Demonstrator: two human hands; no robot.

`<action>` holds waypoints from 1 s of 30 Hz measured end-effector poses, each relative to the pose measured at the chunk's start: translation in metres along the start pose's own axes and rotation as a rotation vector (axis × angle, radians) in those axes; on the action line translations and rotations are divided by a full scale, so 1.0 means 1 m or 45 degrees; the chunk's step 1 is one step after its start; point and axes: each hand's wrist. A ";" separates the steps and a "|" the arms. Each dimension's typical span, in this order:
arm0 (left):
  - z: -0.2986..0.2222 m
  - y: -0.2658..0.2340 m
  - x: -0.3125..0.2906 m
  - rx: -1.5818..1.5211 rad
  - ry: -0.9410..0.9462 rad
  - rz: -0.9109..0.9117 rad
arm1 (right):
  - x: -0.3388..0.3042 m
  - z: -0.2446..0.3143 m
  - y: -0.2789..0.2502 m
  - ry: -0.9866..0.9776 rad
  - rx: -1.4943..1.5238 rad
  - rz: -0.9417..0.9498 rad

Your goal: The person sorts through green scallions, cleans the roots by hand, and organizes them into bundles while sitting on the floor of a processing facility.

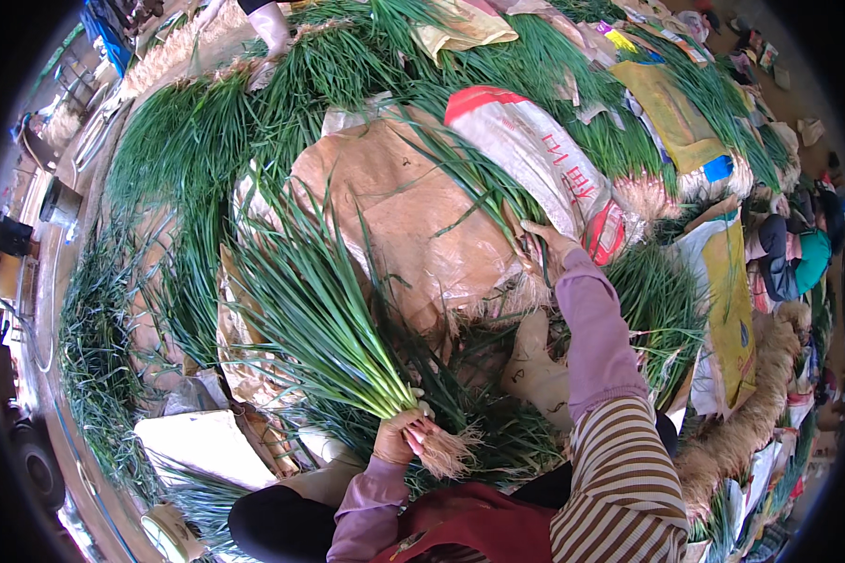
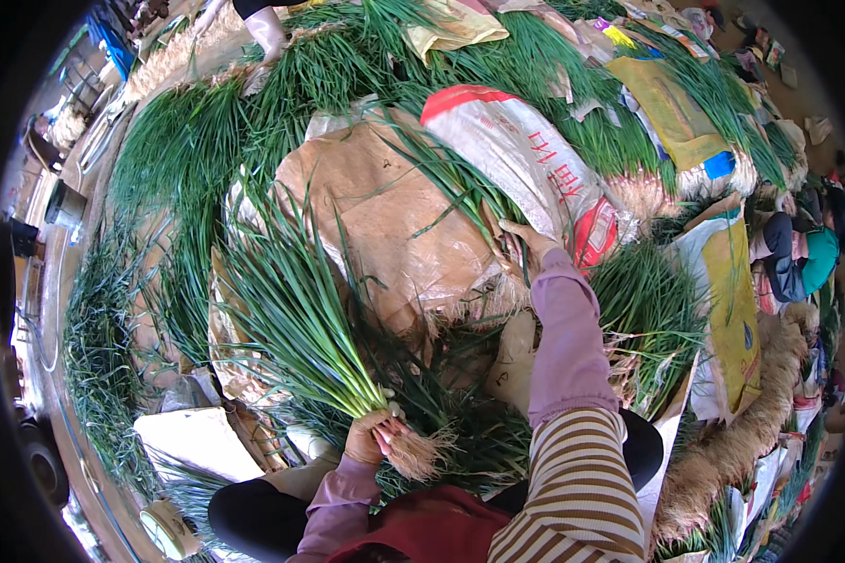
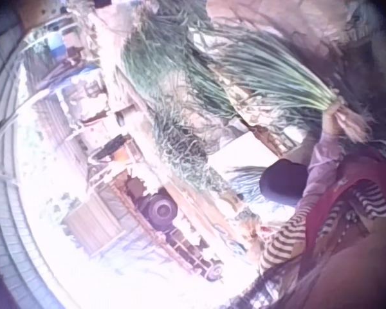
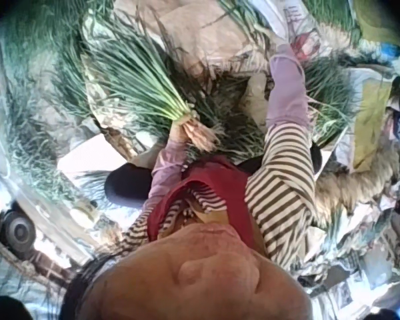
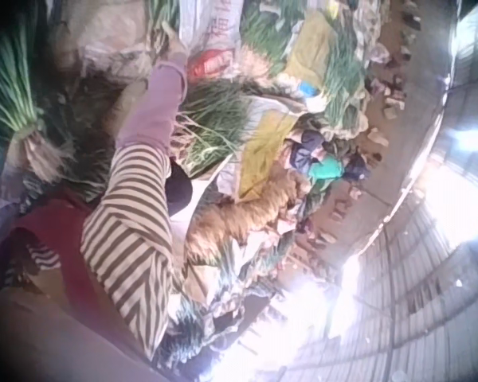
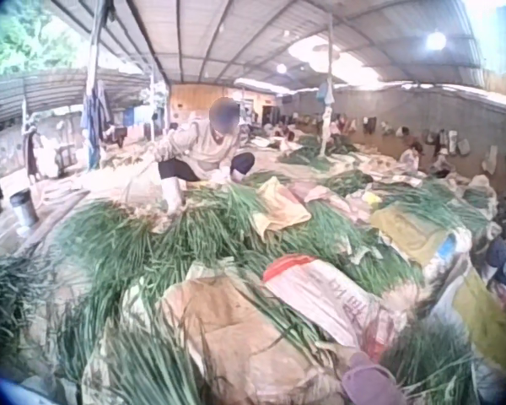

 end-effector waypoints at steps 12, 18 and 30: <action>-0.031 0.004 -0.030 0.019 0.201 -0.066 | -0.084 0.018 0.095 -0.601 -0.600 0.064; -0.054 0.011 -0.052 -0.087 0.334 0.086 | -0.117 -0.009 0.137 -1.014 -1.555 -0.205; -0.072 -0.039 -0.077 -0.243 0.551 0.240 | -0.180 -0.099 0.202 -0.911 -0.767 0.004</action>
Point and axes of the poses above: each hand's wrist, its own x-axis towards the middle knuckle, its own y-axis out of the palm, z = x × y, and after that the axes turned 5 degrees about x, right-handed
